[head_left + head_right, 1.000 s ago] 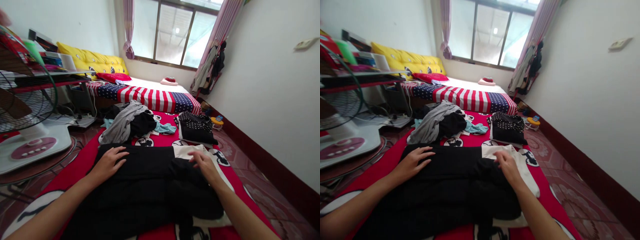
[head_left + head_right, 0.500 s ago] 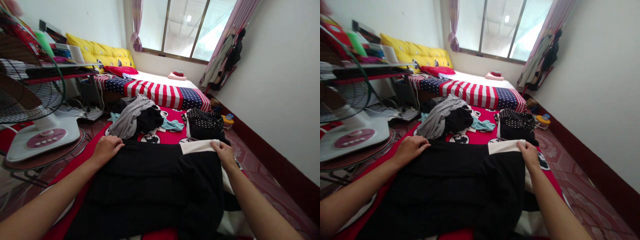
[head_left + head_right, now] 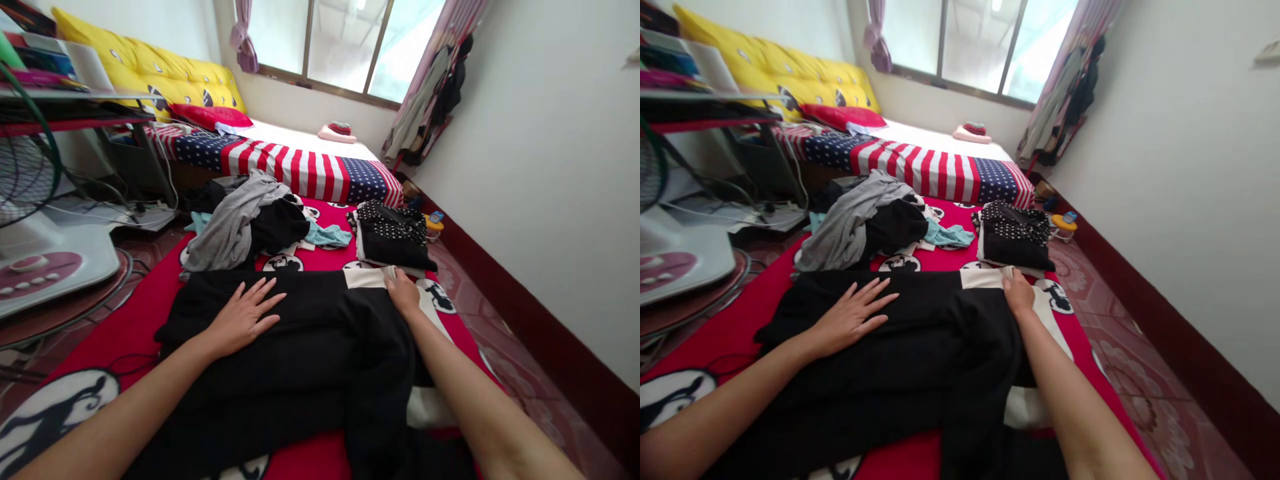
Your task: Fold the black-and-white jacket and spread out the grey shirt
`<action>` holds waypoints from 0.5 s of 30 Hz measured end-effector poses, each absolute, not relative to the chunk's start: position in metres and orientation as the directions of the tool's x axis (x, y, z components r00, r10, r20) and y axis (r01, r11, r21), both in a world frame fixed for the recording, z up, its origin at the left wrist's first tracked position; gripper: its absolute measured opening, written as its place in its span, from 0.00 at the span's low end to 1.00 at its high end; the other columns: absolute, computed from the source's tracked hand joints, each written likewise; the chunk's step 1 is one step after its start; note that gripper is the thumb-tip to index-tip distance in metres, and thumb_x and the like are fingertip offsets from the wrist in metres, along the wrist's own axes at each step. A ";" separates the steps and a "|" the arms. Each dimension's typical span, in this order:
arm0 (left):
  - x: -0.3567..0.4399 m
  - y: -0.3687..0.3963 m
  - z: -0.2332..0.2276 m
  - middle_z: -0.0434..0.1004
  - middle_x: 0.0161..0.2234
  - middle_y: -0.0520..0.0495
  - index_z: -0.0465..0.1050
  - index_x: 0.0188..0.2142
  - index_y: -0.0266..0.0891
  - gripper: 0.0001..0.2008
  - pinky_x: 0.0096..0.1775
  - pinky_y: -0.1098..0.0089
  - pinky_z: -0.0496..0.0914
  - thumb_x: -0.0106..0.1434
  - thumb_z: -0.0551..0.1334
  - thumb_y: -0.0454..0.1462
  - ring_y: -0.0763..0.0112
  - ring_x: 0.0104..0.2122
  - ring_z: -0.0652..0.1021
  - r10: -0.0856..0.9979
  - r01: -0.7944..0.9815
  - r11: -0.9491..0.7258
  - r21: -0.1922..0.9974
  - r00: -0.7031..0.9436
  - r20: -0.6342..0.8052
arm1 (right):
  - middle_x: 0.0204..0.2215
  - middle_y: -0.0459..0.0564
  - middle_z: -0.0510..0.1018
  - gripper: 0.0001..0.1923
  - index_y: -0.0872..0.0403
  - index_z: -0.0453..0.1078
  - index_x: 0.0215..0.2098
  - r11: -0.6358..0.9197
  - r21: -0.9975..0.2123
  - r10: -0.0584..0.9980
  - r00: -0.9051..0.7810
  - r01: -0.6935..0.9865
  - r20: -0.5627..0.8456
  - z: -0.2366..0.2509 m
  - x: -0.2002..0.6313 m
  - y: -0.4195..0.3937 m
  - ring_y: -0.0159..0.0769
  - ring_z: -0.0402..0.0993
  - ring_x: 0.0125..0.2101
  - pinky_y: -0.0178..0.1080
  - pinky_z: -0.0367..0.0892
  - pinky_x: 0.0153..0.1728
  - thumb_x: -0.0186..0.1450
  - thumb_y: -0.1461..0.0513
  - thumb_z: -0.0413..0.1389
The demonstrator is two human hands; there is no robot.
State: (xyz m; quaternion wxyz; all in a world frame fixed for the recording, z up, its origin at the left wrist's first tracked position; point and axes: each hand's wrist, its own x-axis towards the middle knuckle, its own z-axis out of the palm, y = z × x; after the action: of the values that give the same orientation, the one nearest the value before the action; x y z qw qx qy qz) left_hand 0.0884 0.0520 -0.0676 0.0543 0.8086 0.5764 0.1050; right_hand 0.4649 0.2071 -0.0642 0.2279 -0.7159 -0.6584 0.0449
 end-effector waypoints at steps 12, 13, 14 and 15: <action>0.086 0.051 -0.078 0.47 0.68 0.48 0.56 0.64 0.55 0.25 0.61 0.43 0.47 0.68 0.50 0.50 0.53 0.67 0.51 0.947 0.929 -0.316 0.193 0.296 0.128 | 0.36 0.48 0.78 0.13 0.47 0.72 0.37 0.314 -0.533 0.846 -0.486 0.786 -0.218 0.017 0.510 -0.038 0.41 0.74 0.35 0.37 0.68 0.33 0.53 0.57 0.63; 0.087 0.052 -0.079 0.48 0.68 0.48 0.57 0.63 0.55 0.25 0.61 0.42 0.48 0.68 0.50 0.49 0.53 0.67 0.52 0.947 0.932 -0.312 0.187 0.290 0.134 | 0.42 0.50 0.78 0.21 0.46 0.72 0.41 0.394 -0.473 0.821 -0.533 0.788 -0.203 0.009 0.511 -0.058 0.44 0.75 0.38 0.38 0.69 0.35 0.49 0.59 0.65; 0.087 0.053 -0.081 0.48 0.68 0.48 0.57 0.63 0.54 0.25 0.61 0.42 0.48 0.68 0.51 0.49 0.53 0.66 0.52 0.948 0.933 -0.308 0.184 0.286 0.139 | 0.46 0.52 0.77 0.24 0.45 0.71 0.45 0.460 -0.399 0.804 -0.563 0.793 -0.192 -0.003 0.510 -0.075 0.46 0.74 0.41 0.40 0.69 0.38 0.49 0.62 0.63; 0.088 0.054 -0.082 0.48 0.68 0.48 0.57 0.63 0.54 0.25 0.61 0.41 0.48 0.68 0.51 0.48 0.53 0.66 0.52 0.949 0.934 -0.306 0.183 0.283 0.143 | 0.47 0.54 0.77 0.23 0.46 0.72 0.43 0.495 -0.319 0.813 -0.560 0.808 -0.159 -0.015 0.508 -0.086 0.49 0.74 0.42 0.41 0.69 0.38 0.48 0.65 0.61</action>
State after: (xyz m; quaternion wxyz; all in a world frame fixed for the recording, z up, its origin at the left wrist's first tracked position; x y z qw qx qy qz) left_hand 0.0875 0.0535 -0.0816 0.0318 0.8002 0.5882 0.1126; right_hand 0.5079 -0.0859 -0.0151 0.0061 -0.4688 -0.8645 0.1812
